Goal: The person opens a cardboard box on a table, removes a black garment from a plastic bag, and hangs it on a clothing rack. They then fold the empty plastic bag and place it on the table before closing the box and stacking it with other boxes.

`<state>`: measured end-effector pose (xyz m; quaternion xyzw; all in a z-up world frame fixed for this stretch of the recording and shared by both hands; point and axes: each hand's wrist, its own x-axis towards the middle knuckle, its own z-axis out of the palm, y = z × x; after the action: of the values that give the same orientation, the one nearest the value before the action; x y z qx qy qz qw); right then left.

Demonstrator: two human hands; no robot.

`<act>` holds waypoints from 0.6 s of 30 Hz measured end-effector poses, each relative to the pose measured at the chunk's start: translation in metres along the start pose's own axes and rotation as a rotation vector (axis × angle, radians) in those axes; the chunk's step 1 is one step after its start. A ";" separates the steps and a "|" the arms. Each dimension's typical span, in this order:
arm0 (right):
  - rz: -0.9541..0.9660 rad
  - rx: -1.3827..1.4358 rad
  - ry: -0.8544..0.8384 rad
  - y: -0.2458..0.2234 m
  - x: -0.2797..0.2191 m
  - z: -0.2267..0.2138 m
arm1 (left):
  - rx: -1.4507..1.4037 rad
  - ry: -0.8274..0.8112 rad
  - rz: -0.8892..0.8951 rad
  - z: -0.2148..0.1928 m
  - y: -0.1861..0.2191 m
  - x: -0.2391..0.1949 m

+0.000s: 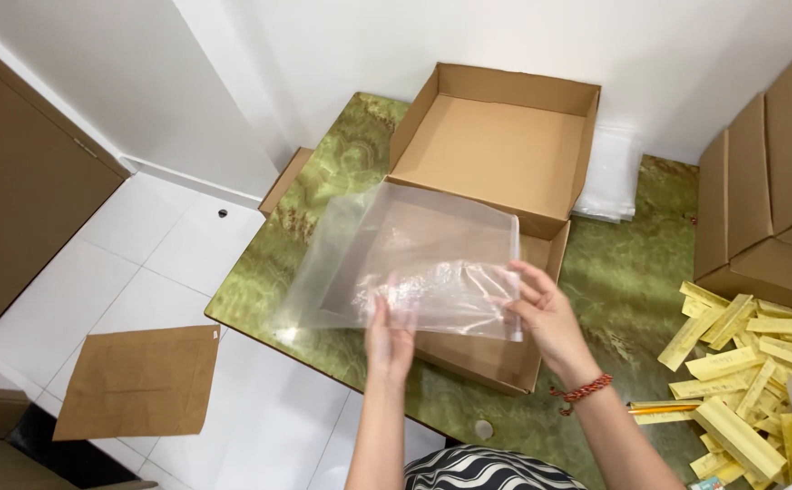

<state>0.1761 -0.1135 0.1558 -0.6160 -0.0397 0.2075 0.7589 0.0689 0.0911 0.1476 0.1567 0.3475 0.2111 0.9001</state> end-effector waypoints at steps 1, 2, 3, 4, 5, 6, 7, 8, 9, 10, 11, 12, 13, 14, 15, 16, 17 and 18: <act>-0.003 0.002 0.004 -0.001 0.000 -0.010 | 0.003 -0.003 -0.002 -0.008 0.002 0.007; -0.015 0.004 0.034 -0.002 0.000 -0.021 | 0.013 -0.052 0.039 -0.016 0.004 0.014; -0.027 0.007 0.065 -0.003 -0.001 -0.032 | 0.022 -0.100 0.079 -0.025 0.006 0.021; -0.028 0.007 0.067 0.000 0.001 -0.042 | 0.023 -0.101 0.078 -0.030 0.004 0.027; -0.036 -0.003 0.083 0.003 0.002 -0.053 | -0.004 -0.119 0.082 -0.035 0.003 0.033; -0.043 -0.014 0.099 0.005 0.003 -0.063 | -0.032 -0.138 0.087 -0.041 0.002 0.038; -0.045 -0.013 0.099 0.007 0.002 -0.073 | -0.031 -0.139 0.087 -0.049 0.001 0.049; -0.050 -0.011 0.127 0.008 0.001 -0.083 | -0.051 -0.133 0.079 -0.059 0.000 0.059; -0.054 -0.009 0.155 0.009 -0.001 -0.093 | -0.071 -0.126 0.070 -0.068 -0.001 0.069; -0.052 -0.010 0.155 0.014 0.000 -0.107 | -0.072 -0.124 0.069 -0.067 0.000 0.068; -0.073 -0.018 0.184 0.019 0.001 -0.121 | -0.074 -0.121 0.074 -0.067 0.000 0.067; -0.094 -0.025 0.212 0.024 0.003 -0.135 | -0.077 -0.118 0.079 -0.066 0.001 0.065; -0.092 -0.026 0.212 0.014 0.001 -0.136 | -0.078 -0.116 0.079 -0.064 -0.002 0.064; -0.001 -0.054 0.335 0.005 0.000 -0.137 | -0.063 -0.035 0.084 -0.061 -0.004 0.064; 0.091 -0.084 0.458 -0.004 -0.002 -0.137 | -0.048 0.046 0.089 -0.059 -0.006 0.063; 0.092 -0.084 0.457 -0.002 -0.002 -0.145 | -0.048 0.047 0.090 -0.047 0.001 0.048; 0.081 -0.085 0.494 0.001 -0.002 -0.153 | -0.005 -0.033 0.076 -0.036 0.007 0.034; 0.069 -0.087 0.531 0.003 -0.002 -0.161 | 0.038 -0.114 0.060 -0.024 0.013 0.020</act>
<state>0.2244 -0.2621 0.1150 -0.6818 0.1730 0.0624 0.7080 0.0622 0.1149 0.1252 0.1958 0.2946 0.2223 0.9085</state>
